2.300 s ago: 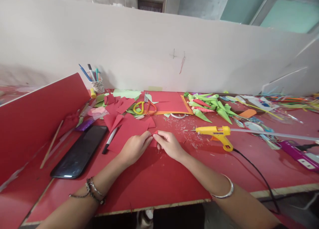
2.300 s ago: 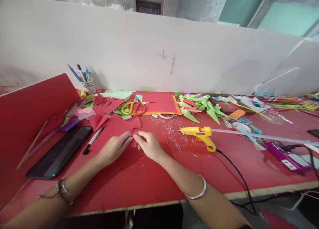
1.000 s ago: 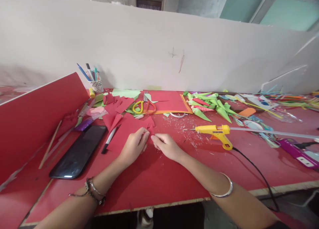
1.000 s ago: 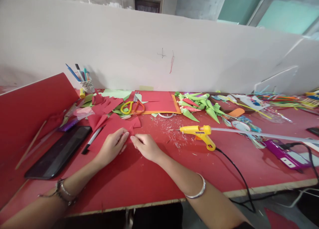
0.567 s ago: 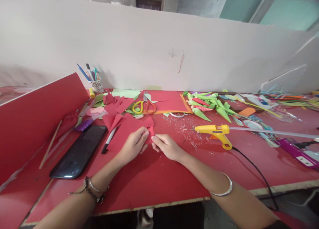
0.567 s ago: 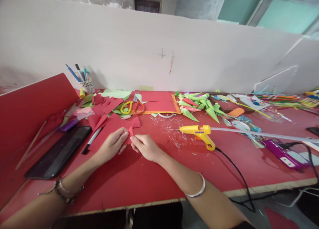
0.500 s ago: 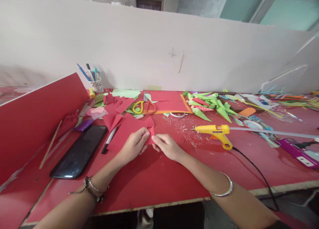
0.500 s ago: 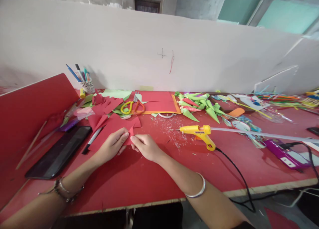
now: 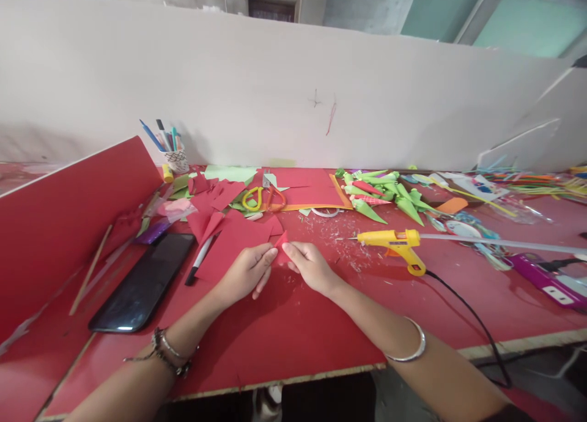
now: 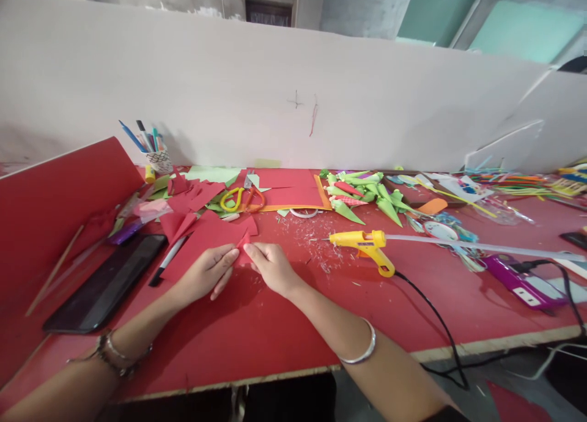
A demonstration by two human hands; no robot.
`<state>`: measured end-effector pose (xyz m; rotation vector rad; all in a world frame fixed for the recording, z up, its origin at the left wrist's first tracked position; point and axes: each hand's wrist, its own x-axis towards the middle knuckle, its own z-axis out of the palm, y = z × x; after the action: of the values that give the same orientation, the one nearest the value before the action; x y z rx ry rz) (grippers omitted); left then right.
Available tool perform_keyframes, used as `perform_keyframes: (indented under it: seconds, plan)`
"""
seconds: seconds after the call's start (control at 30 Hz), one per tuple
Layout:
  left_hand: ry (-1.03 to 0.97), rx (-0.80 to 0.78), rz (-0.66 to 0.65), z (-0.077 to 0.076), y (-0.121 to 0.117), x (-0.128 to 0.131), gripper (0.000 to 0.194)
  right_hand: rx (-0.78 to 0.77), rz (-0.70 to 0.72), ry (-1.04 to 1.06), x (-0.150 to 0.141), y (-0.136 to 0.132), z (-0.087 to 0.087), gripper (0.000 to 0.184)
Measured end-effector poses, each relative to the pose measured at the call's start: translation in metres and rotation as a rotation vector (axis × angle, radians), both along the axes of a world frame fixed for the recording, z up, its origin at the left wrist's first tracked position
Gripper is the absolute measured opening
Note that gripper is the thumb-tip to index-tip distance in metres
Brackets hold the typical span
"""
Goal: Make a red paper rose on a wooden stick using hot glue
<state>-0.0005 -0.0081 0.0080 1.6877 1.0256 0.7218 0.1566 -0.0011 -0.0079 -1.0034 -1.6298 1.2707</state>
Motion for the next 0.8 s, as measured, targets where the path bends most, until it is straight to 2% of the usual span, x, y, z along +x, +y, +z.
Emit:
perform_keyframes:
  seconds: [0.33, 0.43, 0.53, 0.6, 0.8]
  plan:
    - [-0.069, -0.091, 0.035, 0.0002, 0.0030, -0.0003, 0.035, 0.091, 0.063, -0.085, 0.0028, -0.0016, 0.0064, 0.040]
    - [0.016, 0.071, 0.033, 0.0036, 0.0034, -0.0021, 0.033, 0.089, 0.095, -0.116, 0.0037, -0.0026, 0.0079, 0.039]
    - [0.099, 0.273, 0.079, 0.0046, 0.0042, -0.0037, 0.033, 0.079, 0.202, -0.148, 0.0032, -0.0040, 0.0081, 0.039]
    - [0.119, 0.316, 0.073, 0.0032, 0.0051, -0.0045, 0.035, 0.061, 0.280, -0.129, 0.0028, -0.0045, 0.0078, 0.039]
    - [-0.034, 0.150, -0.069, -0.0018, 0.0071, -0.0054, 0.035, -0.034, 0.468, -0.077, 0.0052, -0.0041, 0.0093, 0.036]
